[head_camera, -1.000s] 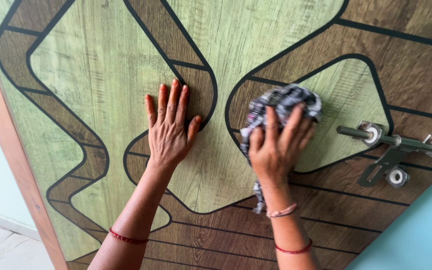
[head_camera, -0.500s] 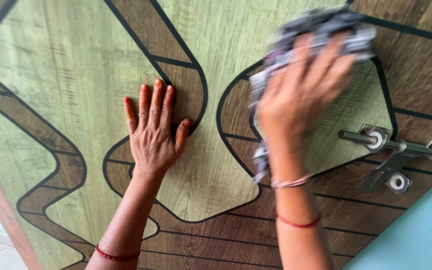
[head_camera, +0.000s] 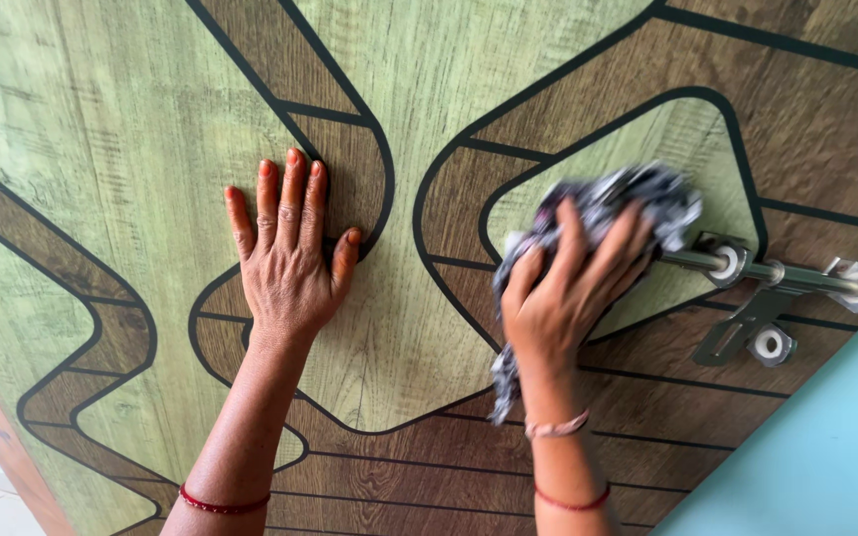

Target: The person wipes the patterned wooden surface of a door and its metal latch assembly using a cloth by hand.

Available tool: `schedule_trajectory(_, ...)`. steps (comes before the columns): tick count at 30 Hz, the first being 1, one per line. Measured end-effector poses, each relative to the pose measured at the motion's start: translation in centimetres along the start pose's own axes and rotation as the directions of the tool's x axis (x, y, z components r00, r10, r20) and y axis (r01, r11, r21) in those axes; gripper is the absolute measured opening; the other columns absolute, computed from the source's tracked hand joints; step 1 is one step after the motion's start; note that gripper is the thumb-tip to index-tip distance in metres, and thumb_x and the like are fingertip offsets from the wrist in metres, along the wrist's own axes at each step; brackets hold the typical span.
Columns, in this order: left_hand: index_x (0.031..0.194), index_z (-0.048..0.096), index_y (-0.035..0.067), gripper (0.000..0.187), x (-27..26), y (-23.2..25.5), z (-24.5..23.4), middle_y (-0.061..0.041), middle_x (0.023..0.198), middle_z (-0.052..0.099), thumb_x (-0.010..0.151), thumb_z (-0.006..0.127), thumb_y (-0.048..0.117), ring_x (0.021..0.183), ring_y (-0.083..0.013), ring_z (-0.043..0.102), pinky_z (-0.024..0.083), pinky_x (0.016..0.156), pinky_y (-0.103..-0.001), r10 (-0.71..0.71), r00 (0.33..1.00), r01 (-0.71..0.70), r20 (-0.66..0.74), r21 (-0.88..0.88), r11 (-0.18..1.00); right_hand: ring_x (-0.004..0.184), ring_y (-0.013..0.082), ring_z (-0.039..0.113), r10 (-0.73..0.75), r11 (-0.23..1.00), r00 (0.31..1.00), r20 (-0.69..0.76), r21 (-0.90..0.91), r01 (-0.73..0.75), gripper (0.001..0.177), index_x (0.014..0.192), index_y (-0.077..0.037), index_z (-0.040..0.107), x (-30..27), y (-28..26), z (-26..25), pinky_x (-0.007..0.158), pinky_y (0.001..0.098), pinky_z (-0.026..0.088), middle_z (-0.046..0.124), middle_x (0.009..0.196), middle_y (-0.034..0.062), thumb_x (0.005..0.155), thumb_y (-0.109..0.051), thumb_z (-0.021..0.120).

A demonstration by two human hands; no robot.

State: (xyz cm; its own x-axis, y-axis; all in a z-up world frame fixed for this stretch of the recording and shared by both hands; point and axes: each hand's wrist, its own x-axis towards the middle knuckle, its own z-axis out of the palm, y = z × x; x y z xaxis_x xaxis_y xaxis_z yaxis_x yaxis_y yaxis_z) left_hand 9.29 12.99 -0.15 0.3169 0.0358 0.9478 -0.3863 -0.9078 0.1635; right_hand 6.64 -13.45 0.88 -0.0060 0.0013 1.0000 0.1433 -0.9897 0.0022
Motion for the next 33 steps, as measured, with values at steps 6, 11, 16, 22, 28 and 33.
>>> schedule_trajectory(6,0.162,0.038,0.005,0.071,0.0,0.0,0.0,-0.012,0.171,0.028,0.108,0.042,0.051,0.159,-0.0302,0.017,-0.002,0.128,-0.054,-0.001,1.0,0.001,0.001,0.013,1.0,0.151,0.0364,0.033,-0.049,0.998,0.999,0.01,0.05,0.048,0.047,0.14,-0.007,0.05,-8.1,2.4,0.4,0.129,0.0652,0.019,0.039,0.154,0.0178,0.101,-0.035,0.052)
schedule_trajectory(11,0.163,0.037,0.005,0.071,0.0,0.0,0.0,-0.012,0.171,0.027,0.108,0.042,0.05,0.16,-0.0302,0.015,-0.002,0.128,-0.053,-0.006,1.0,0.006,0.012,0.007,1.0,0.149,0.0408,0.032,0.015,0.999,0.999,0.047,0.046,-0.017,0.057,0.146,0.003,0.047,-8.2,5.8,-1.7,0.128,0.0603,0.028,0.034,0.155,0.0249,0.102,-0.032,0.053)
schedule_trajectory(16,0.163,0.036,0.006,0.07,0.1,0.2,-0.1,-0.011,0.172,0.027,0.109,0.042,0.05,0.16,-0.0298,0.015,-0.002,0.128,-0.053,-0.02,1.0,0.02,0.014,0.003,1.0,0.154,0.0479,0.026,-0.01,0.999,0.999,0.036,0.05,0.008,0.06,0.147,0.007,0.044,-4.7,6.9,-2.9,0.129,0.0636,0.026,0.029,0.16,0.0255,0.107,-0.037,0.052)
schedule_trajectory(22,0.163,0.036,0.005,0.07,0.1,0.3,-0.1,-0.012,0.172,0.027,0.108,0.043,0.049,0.16,-0.0306,0.015,-0.002,0.128,-0.053,-0.019,1.0,0.019,0.015,0.014,1.0,0.154,0.0479,0.025,0.002,0.999,0.998,0.064,0.032,-0.004,0.059,0.145,0.006,0.046,-4.6,6.2,-2.4,0.129,0.0634,0.026,0.029,0.16,0.0256,0.109,-0.041,0.047)
schedule_trajectory(28,0.164,0.037,0.006,0.069,0.0,0.4,-0.4,-0.012,0.172,0.027,0.109,0.046,0.047,0.161,-0.0306,0.016,-0.001,0.13,-0.052,-0.024,1.0,0.024,0.005,-0.016,1.0,0.15,0.0412,0.031,-0.168,0.985,0.982,0.086,0.049,0.164,0.053,0.137,0.001,0.051,-5.1,3.1,-0.5,0.127,0.0595,0.03,0.036,0.155,0.0227,0.108,-0.042,0.038)
schedule_trajectory(33,0.165,0.036,0.005,0.07,0.0,0.4,-0.6,-0.013,0.172,0.027,0.109,0.046,0.047,0.16,-0.0311,0.015,-0.001,0.128,-0.053,-0.024,1.0,0.025,0.004,-0.018,1.0,0.148,0.0372,0.033,-0.324,0.936,0.946,0.03,0.154,0.316,0.049,0.138,-0.013,0.053,-3.9,-2.4,1.4,0.126,0.0581,0.031,0.039,0.154,0.0191,0.108,-0.05,0.039)
